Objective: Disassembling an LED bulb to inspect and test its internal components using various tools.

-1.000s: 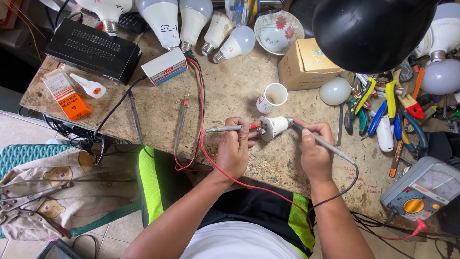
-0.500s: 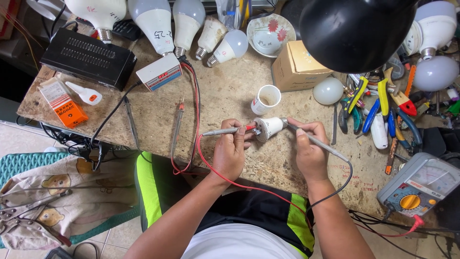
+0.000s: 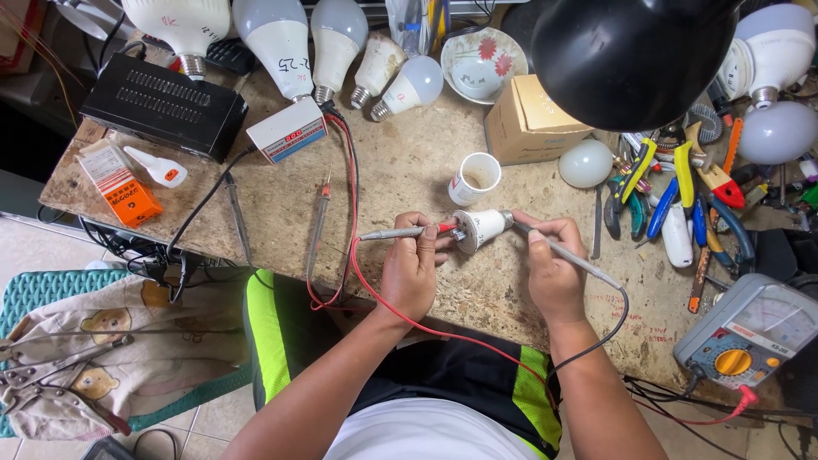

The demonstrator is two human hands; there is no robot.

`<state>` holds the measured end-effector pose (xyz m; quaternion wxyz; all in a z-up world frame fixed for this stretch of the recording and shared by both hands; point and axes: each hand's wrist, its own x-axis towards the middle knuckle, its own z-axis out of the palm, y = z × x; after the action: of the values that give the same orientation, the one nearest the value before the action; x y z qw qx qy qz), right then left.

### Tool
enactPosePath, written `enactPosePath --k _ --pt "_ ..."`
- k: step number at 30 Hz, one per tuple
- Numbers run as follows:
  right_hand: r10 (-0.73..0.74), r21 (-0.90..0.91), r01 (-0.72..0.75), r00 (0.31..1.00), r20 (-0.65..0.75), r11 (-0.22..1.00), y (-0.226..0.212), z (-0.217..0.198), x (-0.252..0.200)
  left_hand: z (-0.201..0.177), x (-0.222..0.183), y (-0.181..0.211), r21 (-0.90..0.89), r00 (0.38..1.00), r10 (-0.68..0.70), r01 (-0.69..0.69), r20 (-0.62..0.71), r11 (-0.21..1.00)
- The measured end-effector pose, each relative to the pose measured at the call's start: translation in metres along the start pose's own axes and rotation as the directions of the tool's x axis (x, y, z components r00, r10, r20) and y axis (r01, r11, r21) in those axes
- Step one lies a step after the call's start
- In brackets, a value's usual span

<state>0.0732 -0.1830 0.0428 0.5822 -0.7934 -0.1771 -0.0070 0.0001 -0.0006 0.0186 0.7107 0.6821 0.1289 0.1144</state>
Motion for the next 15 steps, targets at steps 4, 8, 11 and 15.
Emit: enactPosePath --k 4,8,11,15 --pt "0.008 -0.002 -0.008 1.000 -0.013 1.000 0.015 -0.004 0.000 0.000 0.000 0.000 0.000 1.000 -0.003 0.003 0.005 1.000" --pt "0.001 0.052 0.003 0.997 -0.075 0.999 0.019 -0.001 0.003 0.001 -0.002 0.006 -0.008 1.000 -0.005 0.005 -0.007 1.000" --pt "0.034 0.041 -0.029 0.992 -0.125 0.999 0.013 -0.005 0.002 0.006 -0.001 0.008 0.018 1.000 -0.031 0.031 0.000 0.999" --pt "0.123 0.048 -0.119 0.988 -0.090 0.992 0.004 -0.004 0.003 0.006 -0.002 0.012 0.031 0.998 -0.060 0.061 -0.033 0.998"
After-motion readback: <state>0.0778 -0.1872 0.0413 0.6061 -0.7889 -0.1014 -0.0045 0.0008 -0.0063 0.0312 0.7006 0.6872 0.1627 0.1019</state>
